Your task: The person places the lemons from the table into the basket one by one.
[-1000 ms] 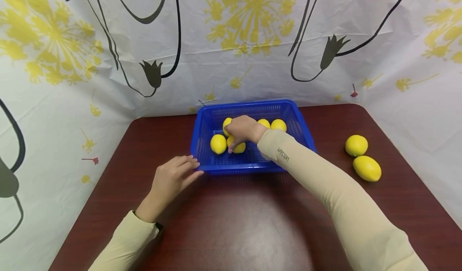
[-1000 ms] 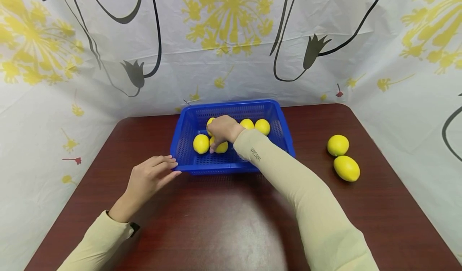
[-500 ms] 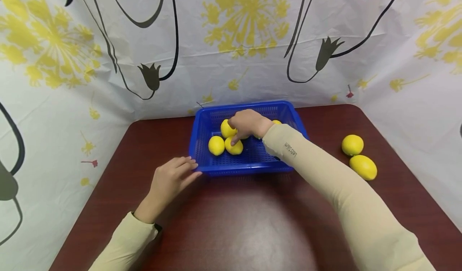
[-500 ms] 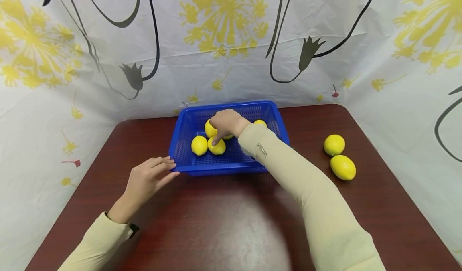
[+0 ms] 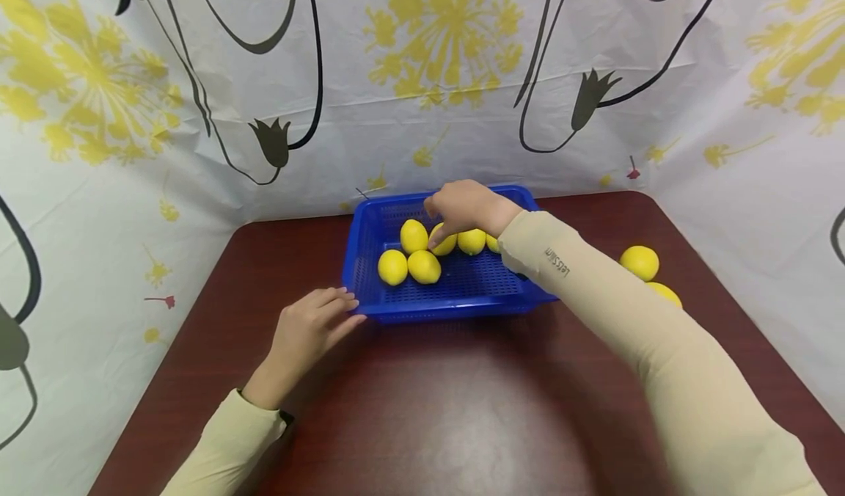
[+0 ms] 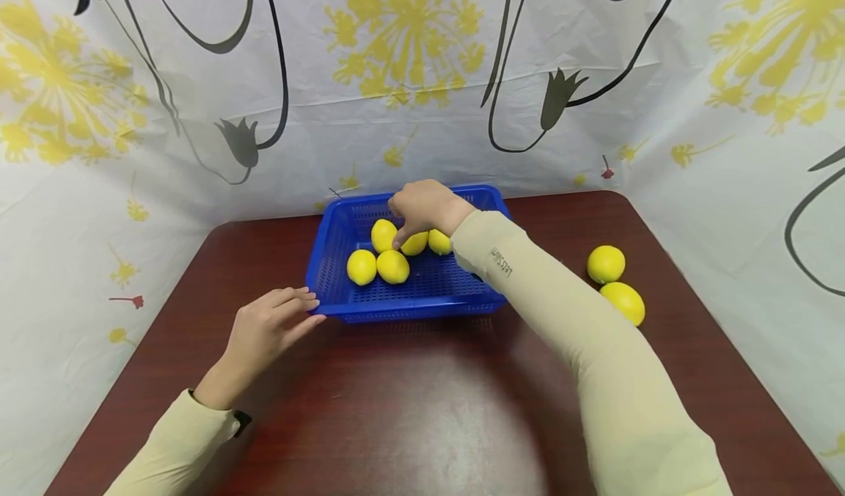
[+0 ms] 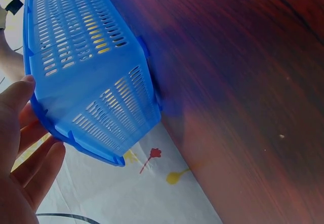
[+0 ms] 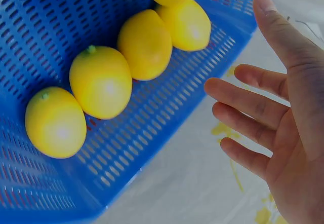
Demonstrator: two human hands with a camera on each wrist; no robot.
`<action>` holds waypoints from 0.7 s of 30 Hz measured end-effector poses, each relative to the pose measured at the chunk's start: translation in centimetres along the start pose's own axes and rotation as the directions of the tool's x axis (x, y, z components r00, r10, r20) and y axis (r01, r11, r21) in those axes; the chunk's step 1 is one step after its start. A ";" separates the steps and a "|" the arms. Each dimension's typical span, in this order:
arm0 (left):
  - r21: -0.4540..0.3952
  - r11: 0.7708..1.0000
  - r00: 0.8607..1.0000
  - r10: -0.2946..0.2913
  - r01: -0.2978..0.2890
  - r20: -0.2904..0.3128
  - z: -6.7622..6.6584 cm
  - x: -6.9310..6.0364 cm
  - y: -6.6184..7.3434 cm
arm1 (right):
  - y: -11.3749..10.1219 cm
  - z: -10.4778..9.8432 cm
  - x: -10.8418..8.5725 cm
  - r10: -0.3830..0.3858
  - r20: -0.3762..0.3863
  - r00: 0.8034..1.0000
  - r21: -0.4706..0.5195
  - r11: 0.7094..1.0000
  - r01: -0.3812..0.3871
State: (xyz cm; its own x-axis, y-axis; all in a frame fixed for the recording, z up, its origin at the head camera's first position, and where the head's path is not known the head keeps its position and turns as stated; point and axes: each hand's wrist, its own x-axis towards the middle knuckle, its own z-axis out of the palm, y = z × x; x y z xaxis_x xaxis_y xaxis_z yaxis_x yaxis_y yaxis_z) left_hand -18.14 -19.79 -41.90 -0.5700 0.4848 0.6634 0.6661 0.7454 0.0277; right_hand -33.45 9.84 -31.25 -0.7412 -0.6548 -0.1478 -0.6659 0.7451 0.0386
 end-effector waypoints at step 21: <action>0.003 1.000 1.000 0.003 -0.003 0.008 -0.1 0.1 0.0 | 1.2 -1.4 -3.3 0.012 -0.085 0.996 -0.001 1.000 -0.013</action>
State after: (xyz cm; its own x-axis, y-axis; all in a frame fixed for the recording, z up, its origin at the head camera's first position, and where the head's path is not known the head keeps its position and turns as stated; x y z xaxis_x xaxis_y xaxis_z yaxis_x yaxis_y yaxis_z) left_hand -18.17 -19.79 -41.74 -0.5717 0.4909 0.6574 0.6665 0.7451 0.0232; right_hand -31.96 12.72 -29.38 -0.7539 -0.6539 -0.0629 -0.6567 0.7530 0.0417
